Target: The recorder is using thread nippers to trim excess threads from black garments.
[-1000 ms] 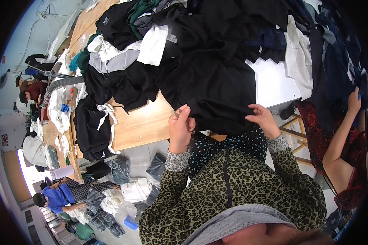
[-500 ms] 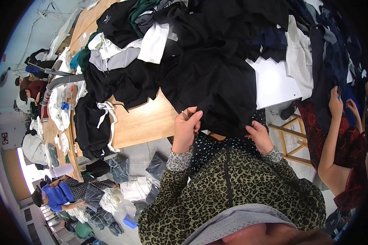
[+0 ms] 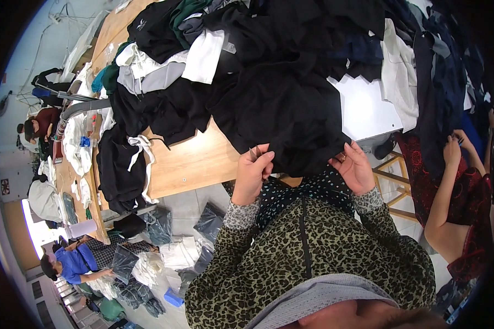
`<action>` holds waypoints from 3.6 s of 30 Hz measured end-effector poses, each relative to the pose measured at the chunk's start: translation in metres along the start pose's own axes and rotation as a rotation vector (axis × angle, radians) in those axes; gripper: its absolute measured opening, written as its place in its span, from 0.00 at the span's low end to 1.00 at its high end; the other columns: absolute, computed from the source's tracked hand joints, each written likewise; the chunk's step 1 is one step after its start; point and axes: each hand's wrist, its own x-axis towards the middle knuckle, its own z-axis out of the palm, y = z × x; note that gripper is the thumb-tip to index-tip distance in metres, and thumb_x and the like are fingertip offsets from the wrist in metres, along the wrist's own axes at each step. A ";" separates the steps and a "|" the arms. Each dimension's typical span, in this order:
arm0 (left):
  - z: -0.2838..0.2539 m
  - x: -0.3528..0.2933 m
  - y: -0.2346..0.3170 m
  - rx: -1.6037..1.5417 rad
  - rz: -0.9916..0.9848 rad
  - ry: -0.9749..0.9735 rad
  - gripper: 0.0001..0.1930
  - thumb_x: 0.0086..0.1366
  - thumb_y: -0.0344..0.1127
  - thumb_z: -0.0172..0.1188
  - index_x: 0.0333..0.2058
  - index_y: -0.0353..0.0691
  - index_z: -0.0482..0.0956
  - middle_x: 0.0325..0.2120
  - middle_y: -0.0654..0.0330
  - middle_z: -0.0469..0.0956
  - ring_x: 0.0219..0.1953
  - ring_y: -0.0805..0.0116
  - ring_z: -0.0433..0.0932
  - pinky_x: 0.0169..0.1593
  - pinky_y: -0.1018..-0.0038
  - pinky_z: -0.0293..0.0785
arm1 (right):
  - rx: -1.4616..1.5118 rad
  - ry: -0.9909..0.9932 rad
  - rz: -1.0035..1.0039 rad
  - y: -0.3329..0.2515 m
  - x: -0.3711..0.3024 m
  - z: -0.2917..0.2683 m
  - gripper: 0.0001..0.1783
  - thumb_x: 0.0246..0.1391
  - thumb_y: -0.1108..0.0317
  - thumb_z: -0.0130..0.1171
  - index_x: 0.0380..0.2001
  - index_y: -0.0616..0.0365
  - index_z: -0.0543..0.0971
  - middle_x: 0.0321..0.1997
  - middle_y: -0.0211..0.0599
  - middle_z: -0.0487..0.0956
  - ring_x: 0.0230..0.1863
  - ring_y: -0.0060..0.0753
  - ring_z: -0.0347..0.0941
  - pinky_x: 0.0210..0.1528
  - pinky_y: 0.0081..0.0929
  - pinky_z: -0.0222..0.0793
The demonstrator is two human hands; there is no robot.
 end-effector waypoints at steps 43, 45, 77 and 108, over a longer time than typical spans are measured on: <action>-0.101 0.016 0.009 -0.023 0.524 0.837 0.16 0.61 0.25 0.50 0.49 0.33 0.67 0.46 0.56 0.70 0.20 0.81 0.67 0.18 0.87 0.59 | -1.359 0.206 0.139 0.020 0.034 -0.066 0.18 0.49 0.62 0.62 0.16 0.65 0.74 0.13 0.28 0.69 0.18 0.22 0.61 0.24 0.25 0.59; -0.092 0.012 0.014 -0.025 0.558 0.842 0.14 0.61 0.26 0.52 0.46 0.33 0.69 0.37 0.61 0.72 0.20 0.81 0.65 0.18 0.87 0.58 | -1.083 0.051 0.173 0.017 0.026 -0.068 0.15 0.52 0.65 0.60 0.16 0.63 0.75 0.18 0.27 0.74 0.20 0.18 0.66 0.25 0.21 0.61; 0.003 0.025 -0.014 -0.073 0.106 0.102 0.21 0.54 0.17 0.48 0.48 0.37 0.70 0.35 0.63 0.74 0.24 0.86 0.67 0.18 0.87 0.53 | -1.382 0.098 -0.856 0.055 0.054 0.034 0.28 0.38 0.70 0.67 0.46 0.58 0.71 0.50 0.42 0.65 0.52 0.47 0.61 0.56 0.36 0.57; -0.018 0.038 -0.007 1.137 0.712 0.246 0.14 0.53 0.27 0.61 0.41 0.38 0.77 0.44 0.54 0.71 0.41 0.59 0.73 0.42 0.71 0.72 | -0.572 0.198 0.187 0.096 0.025 -0.021 0.17 0.51 0.66 0.62 0.42 0.60 0.70 0.35 0.28 0.73 0.36 0.19 0.69 0.39 0.17 0.66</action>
